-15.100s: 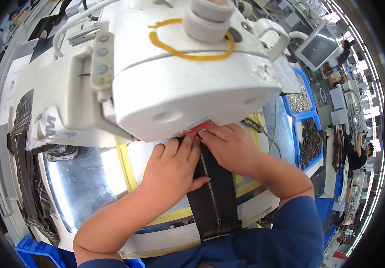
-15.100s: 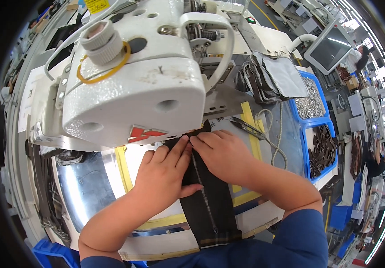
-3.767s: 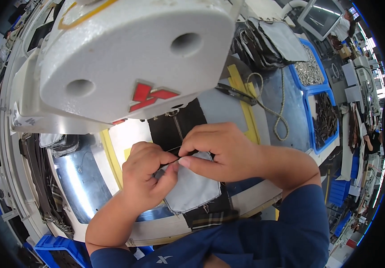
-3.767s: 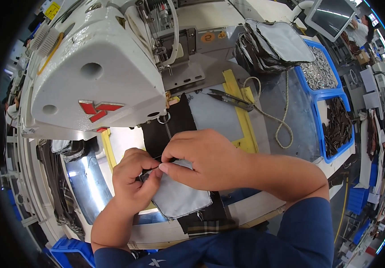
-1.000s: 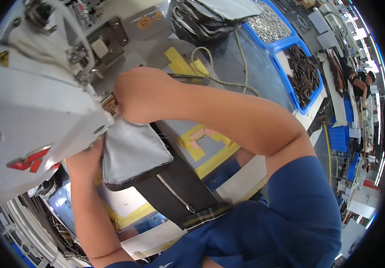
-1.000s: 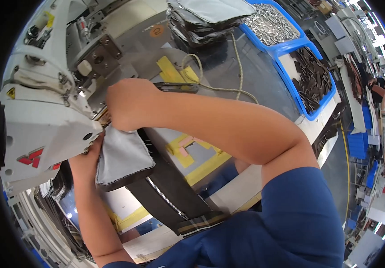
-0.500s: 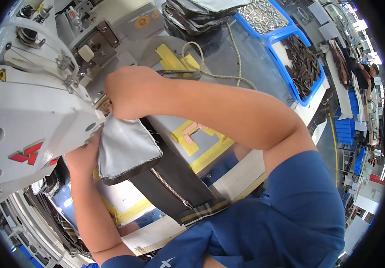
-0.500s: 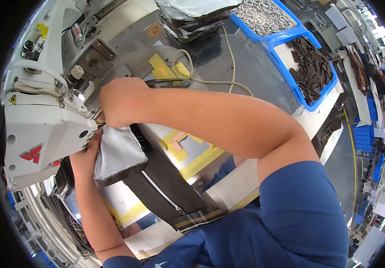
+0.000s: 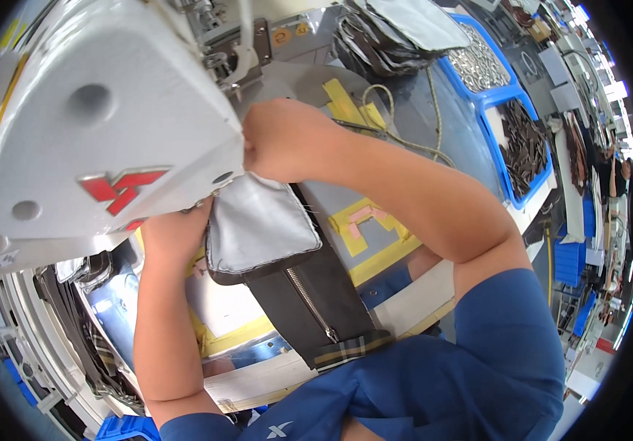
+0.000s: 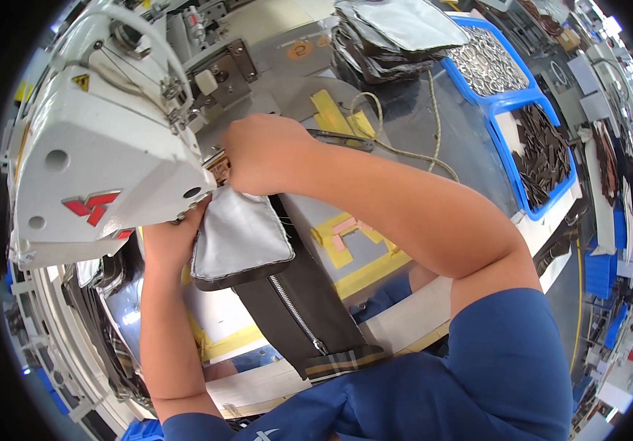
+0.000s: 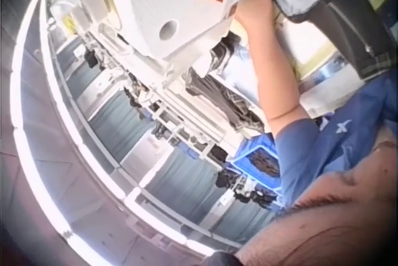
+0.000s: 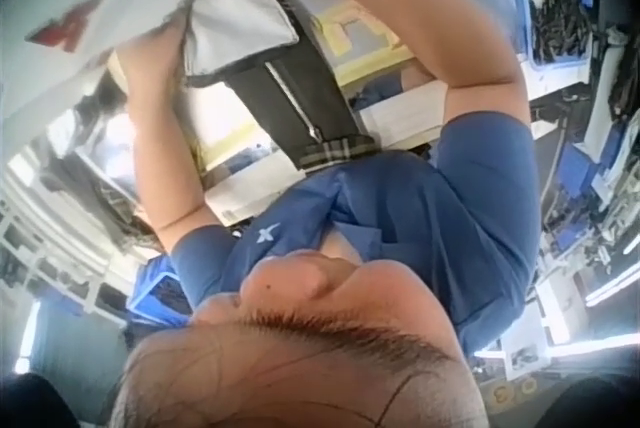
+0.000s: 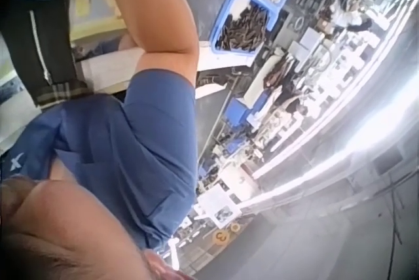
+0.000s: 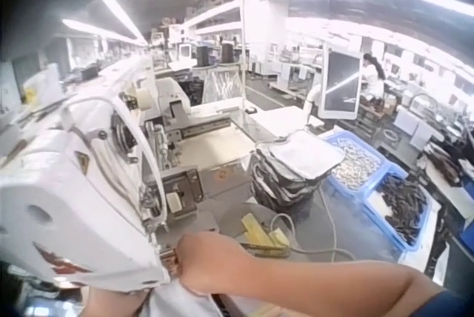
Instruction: Sewing a zipper onto a leather/fabric piece using an industrial sewing machine.
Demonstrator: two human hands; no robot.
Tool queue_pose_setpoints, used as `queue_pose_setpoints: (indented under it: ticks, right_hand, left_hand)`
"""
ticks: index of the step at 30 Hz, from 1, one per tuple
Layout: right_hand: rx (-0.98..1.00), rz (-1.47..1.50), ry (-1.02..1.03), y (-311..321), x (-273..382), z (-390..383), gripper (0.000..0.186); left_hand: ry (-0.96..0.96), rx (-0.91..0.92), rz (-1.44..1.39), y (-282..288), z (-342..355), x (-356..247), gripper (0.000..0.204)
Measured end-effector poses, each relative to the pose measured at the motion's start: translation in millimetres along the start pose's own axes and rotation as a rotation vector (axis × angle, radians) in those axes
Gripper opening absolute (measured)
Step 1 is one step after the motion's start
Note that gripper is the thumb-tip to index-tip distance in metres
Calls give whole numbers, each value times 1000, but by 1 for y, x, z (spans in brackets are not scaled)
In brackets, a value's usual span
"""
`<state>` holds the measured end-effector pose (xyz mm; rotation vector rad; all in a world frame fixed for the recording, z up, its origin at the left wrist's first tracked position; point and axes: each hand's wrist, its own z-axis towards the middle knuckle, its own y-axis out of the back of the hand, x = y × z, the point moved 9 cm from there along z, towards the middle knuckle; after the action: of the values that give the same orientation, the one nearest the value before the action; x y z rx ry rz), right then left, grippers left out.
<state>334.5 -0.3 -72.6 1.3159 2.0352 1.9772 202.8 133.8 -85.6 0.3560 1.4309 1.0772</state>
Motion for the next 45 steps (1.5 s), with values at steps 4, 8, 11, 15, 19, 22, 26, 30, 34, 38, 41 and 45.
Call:
queue_pose_setpoints:
  ticks: [4, 8, 11, 15, 19, 22, 26, 30, 34, 38, 41, 45]
  right_hand:
    - [-13, 1, -34, 3, -1, -2, 27]
    - [17, -12, -26, -1, -7, -1, 26]
    - [26, -34, -27, 0, -7, 0, 28]
    - [13, -64, -35, 4, -10, -1, 31]
    - [2, -47, -32, 4, -11, -1, 32]
    - [-40, -34, -21, 1, -16, -1, 31]
    - [-70, -32, 6, 3, -12, -4, 31]
    - [-95, -35, 29, -2, -16, -1, 31]
    - [-79, -37, 15, 3, -14, -5, 30]
    - [-31, -61, 6, 0, -17, -2, 30]
    - [-21, -76, -6, 5, -13, -5, 29]
    - [-22, -29, -7, 5, -13, -7, 30]
  left_hand:
    - [75, 53, 19, -1, -3, 5, 34]
    - [109, 90, 11, -6, -4, 7, 38]
    - [100, 69, -43, -6, -4, 7, 37]
    - [77, 37, -80, -7, -4, 10, 36]
    - [141, 54, -73, -6, -6, 11, 38]
    - [157, 77, -36, -7, -5, 12, 37]
    - [109, 116, -1, -3, -5, 4, 33]
    - [133, 169, -17, -8, -5, 7, 32]
    - [147, 146, -39, -4, -7, 3, 36]
    - [82, 101, 7, -7, -3, 6, 36]
    - [58, 61, 22, -3, -3, 4, 32]
    - [79, 3, 107, 1, -5, 1, 22]
